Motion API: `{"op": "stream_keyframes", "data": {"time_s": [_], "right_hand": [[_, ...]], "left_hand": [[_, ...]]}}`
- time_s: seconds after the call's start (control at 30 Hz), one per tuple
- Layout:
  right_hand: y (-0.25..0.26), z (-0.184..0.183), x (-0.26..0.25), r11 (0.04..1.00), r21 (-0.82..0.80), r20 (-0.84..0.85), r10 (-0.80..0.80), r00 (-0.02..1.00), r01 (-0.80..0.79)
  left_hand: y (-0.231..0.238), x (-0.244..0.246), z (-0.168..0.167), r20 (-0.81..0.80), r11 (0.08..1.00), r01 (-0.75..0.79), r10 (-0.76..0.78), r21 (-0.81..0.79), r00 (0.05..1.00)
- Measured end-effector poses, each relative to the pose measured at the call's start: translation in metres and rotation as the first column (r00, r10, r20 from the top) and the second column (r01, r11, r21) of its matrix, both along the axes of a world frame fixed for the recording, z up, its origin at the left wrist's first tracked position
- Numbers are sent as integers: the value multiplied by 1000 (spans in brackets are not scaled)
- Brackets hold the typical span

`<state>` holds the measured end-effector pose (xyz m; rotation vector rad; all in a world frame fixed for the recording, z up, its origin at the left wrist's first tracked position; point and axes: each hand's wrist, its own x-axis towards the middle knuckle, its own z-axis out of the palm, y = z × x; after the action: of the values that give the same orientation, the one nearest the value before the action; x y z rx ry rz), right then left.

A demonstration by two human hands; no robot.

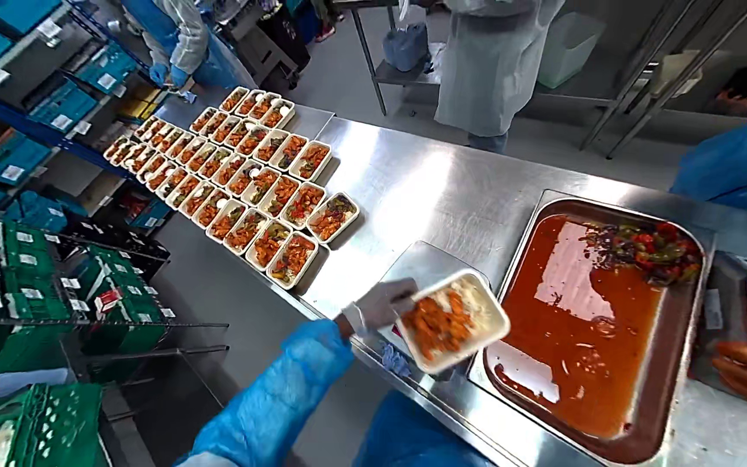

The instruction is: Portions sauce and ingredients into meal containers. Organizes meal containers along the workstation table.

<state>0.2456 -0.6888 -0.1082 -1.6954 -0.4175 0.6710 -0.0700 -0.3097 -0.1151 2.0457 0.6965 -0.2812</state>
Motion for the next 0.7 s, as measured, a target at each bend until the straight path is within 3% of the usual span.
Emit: {"op": "stream_keyframes", "data": {"time_s": [0.07, 0.17, 0.23, 0.3, 0.37, 0.43, 0.5, 0.57, 0.7], "right_hand": [[4, -25, -14, 999, 12, -21, -40, 999, 40], [21, -57, -36, 991, -50, -42, -124, 991, 122], [20, -87, -37, 991, -56, -46, -120, 992, 118], [24, -96, -43, 985, -96, -32, -150, 988, 146], [30, -92, -53, 972, -131, -29, -202, 979, 196], [33, -84, -60, 963, -142, -20, -235, 972, 230], [35, -80, -63, 955, -148, -23, -262, 965, 256], [34, -82, -66, 950, -162, -39, -275, 961, 266], [40, -84, -68, 934, -224, -50, -296, 954, 278]], "left_hand": [[52, 5, 2, 2, 996, 85, -85, 20, 996], [92, 38, 18, -166, 990, 142, -144, -28, 976], [129, 50, -34, -25, 957, 289, -289, -9, 957], [149, 59, -62, 102, 942, 335, -330, -32, 938], [160, 48, -62, 187, 971, 220, -200, -94, 962], [166, 17, -61, 273, 982, -67, 114, -177, 955], [168, -21, -86, 295, 926, -333, 373, -177, 880], [154, -66, -125, 206, 918, -373, 393, -133, 896], [82, -122, -155, -44, 920, -250, 248, -304, 968]]}}
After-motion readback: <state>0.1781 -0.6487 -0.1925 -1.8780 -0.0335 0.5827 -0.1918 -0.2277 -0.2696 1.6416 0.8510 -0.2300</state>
